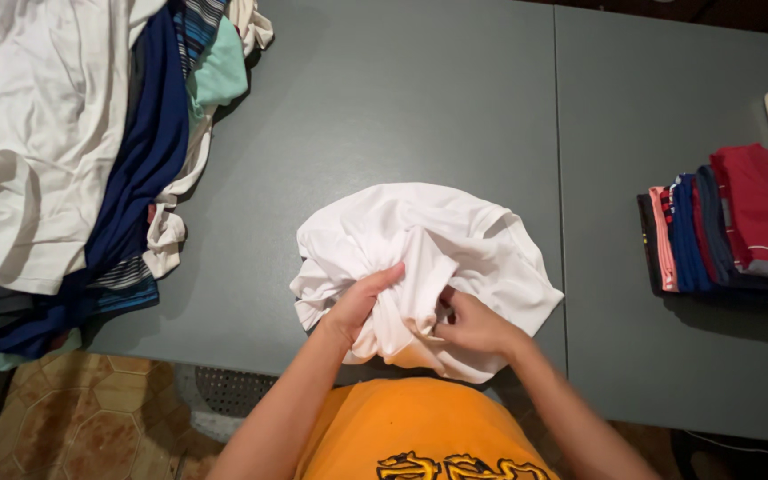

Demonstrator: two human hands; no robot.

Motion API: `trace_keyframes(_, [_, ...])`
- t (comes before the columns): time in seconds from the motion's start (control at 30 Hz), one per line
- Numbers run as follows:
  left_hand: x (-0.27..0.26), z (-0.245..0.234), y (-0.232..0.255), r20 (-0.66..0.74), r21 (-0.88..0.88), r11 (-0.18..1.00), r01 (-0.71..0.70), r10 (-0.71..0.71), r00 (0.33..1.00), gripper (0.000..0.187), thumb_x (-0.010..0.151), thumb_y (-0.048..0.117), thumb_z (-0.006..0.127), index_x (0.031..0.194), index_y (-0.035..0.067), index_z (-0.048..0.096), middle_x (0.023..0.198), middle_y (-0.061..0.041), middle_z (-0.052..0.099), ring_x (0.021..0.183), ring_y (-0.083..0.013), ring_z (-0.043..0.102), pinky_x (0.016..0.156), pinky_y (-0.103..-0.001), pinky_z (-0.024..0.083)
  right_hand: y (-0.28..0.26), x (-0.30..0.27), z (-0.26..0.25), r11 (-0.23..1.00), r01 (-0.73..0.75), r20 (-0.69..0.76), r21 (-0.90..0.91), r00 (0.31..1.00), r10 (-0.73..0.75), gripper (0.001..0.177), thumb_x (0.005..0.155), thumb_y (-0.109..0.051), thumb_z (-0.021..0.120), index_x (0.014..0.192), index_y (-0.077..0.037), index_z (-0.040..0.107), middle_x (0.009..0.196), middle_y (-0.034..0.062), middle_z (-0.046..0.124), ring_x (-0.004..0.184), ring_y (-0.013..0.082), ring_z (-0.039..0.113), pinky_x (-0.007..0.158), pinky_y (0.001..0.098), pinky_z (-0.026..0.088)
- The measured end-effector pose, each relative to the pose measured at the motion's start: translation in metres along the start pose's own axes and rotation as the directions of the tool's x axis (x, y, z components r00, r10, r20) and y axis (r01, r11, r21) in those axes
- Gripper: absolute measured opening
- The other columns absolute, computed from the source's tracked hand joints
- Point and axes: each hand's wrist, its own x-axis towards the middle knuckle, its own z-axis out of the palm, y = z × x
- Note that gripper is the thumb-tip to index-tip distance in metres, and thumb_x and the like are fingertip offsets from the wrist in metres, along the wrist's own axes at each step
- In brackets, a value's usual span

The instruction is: The person folds white t-shirts one at a time on a grey table by smoothing them out, folding the sides and sleeves inward, and then folding them into rectangles before placing them in a stack.

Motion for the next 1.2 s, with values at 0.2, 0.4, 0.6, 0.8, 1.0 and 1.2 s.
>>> trace_keyframes(0.2, [-0.002, 0.01, 0.0, -0.222, 0.447, 0.889, 0.101, 0.001, 0.975, 0.063, 0.079, 0.031, 0.082, 0.126, -0.008, 0.066, 0.118, -0.016, 0.075, 0.099, -0.0226, 0.075, 0.086, -0.034, 0.061, 0.022, 0.014, -0.004, 0.936, 0.051, -0.412, 0.349, 0.905, 0.104, 0.041, 0.084, -0.008, 0.065, 0.125, -0.002, 0.063, 0.113, 0.0065, 0.075, 0.104, 0.0161, 0.071, 0.089, 0.0283, 0.055])
trace_keyframes(0.4, [-0.01, 0.024, 0.008, -0.374, 0.758, 0.583, 0.293, 0.021, 0.927, 0.069, 0.075, 0.039, 0.085, 0.122, -0.01, 0.069, 0.122, -0.016, 0.074, 0.107, -0.0205, 0.071, 0.089, -0.027, 0.055, 0.072, -0.014, -0.086, 0.957, 0.287, -0.928, -0.025, 0.35, -0.129, 0.021, 0.082, 0.011, 0.066, 0.084, -0.004, 0.052, 0.085, -0.0023, 0.054, 0.075, 0.0069, 0.049, 0.066, 0.0237, 0.044])
trace_keyframes(0.6, [0.009, 0.029, -0.003, -0.26, 0.485, 0.867, 0.114, 0.018, 0.965, 0.068, 0.08, 0.043, 0.081, 0.124, -0.008, 0.07, 0.125, -0.016, 0.074, 0.112, -0.0209, 0.071, 0.094, -0.029, 0.055, 0.081, -0.031, -0.07, 0.975, 0.22, -0.869, -0.018, 0.478, -0.124, 0.019, 0.081, 0.01, 0.066, 0.083, -0.005, 0.053, 0.076, -0.0024, 0.051, 0.072, 0.0055, 0.047, 0.062, 0.0232, 0.041])
trace_keyframes(0.8, [0.012, 0.043, -0.004, -0.081, 0.229, 0.972, -0.059, 0.079, 0.994, 0.067, 0.092, 0.046, 0.067, 0.141, 0.001, 0.058, 0.129, -0.013, 0.068, 0.112, -0.0231, 0.066, 0.093, -0.035, 0.053, 0.074, -0.04, -0.065, 0.964, 0.039, -0.477, 0.263, 0.874, 0.095, 0.043, 0.071, 0.015, 0.051, 0.106, -0.008, 0.061, 0.081, -0.0011, 0.063, 0.067, 0.0094, 0.058, 0.056, 0.0255, 0.048])
trace_keyframes(1.0, [0.04, 0.021, -0.008, -0.326, 0.556, 0.83, -0.048, 0.27, 0.906, 0.07, 0.096, 0.051, 0.065, 0.143, 0.0, 0.055, 0.14, -0.007, 0.059, 0.128, -0.0165, 0.056, 0.105, -0.028, 0.043, 0.086, -0.028, -0.063, 0.878, 0.384, -0.865, 0.284, 0.498, 0.062, 0.028, 0.087, 0.007, 0.065, 0.11, -0.004, 0.056, 0.089, 0.003, 0.064, 0.074, 0.0081, 0.062, 0.062, 0.0245, 0.052])
trace_keyframes(1.2, [0.026, 0.031, 0.015, -0.25, 0.757, 0.595, -0.27, 0.645, 0.722, 0.072, 0.087, 0.051, 0.062, 0.135, -0.004, 0.065, 0.135, -0.016, 0.068, 0.121, -0.0275, 0.061, 0.1, -0.033, 0.048, 0.096, -0.041, -0.075, 0.932, 0.061, -0.705, -0.357, 0.637, -0.312, 0.023, 0.083, 0.002, 0.072, 0.102, -0.005, 0.059, 0.077, 0.0026, 0.066, 0.07, 0.0112, 0.066, 0.063, 0.027, 0.053])
